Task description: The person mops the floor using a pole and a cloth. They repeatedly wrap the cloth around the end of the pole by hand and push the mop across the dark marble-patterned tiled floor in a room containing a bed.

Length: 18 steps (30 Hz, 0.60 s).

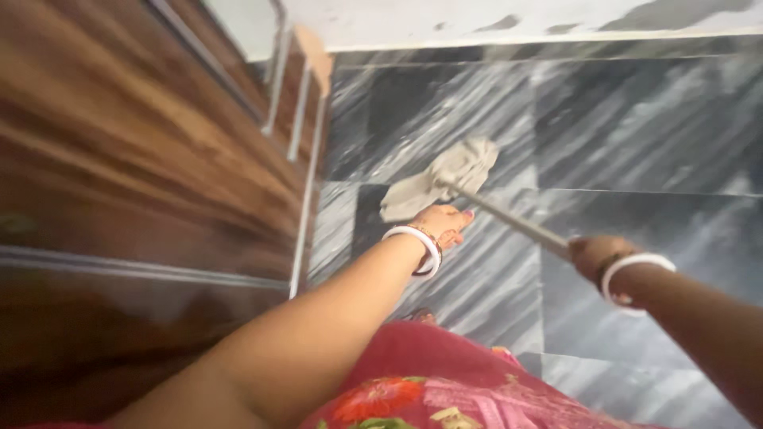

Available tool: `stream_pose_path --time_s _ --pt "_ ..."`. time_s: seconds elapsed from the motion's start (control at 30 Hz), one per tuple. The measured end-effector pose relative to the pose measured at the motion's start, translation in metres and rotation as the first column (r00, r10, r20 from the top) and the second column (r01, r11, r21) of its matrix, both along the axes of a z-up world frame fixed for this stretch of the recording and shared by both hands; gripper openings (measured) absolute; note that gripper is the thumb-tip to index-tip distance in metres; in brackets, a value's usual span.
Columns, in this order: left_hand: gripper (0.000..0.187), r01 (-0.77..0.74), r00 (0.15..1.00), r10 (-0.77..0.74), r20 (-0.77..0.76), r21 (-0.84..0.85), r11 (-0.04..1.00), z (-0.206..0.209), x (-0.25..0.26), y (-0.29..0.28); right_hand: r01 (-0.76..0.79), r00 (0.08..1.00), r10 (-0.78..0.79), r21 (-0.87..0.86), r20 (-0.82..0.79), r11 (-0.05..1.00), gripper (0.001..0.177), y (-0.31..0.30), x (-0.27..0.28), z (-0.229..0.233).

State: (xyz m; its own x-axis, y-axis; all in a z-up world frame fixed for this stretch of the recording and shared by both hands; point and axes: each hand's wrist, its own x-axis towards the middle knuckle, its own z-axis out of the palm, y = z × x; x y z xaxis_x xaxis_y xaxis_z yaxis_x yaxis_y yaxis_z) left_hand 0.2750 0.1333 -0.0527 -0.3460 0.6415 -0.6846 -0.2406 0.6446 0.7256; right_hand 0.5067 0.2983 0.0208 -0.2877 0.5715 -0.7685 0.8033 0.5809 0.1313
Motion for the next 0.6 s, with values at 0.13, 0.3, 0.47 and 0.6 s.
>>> stream_pose_path --time_s 0.13,0.3,0.47,0.6 --pt "0.035 0.055 0.980 -0.068 0.187 0.072 0.996 -0.021 0.074 0.053 0.151 0.986 -0.149 0.015 -0.077 0.988 0.039 -0.012 0.115 0.002" --pt "0.038 0.229 0.953 -0.259 0.156 0.184 0.956 -0.060 0.164 0.093 0.282 0.958 -0.281 -0.017 0.054 0.959 0.041 -0.024 0.251 0.018" --pt "0.040 0.462 0.881 -0.473 0.023 0.174 0.870 0.002 0.239 0.097 0.168 0.983 -0.165 -0.033 0.075 0.985 0.044 -0.013 0.316 0.060" --pt "0.057 0.690 0.705 -0.624 -0.337 0.120 0.714 0.067 0.267 0.077 -0.272 0.915 0.282 0.074 -0.289 0.959 0.049 0.013 0.273 0.128"
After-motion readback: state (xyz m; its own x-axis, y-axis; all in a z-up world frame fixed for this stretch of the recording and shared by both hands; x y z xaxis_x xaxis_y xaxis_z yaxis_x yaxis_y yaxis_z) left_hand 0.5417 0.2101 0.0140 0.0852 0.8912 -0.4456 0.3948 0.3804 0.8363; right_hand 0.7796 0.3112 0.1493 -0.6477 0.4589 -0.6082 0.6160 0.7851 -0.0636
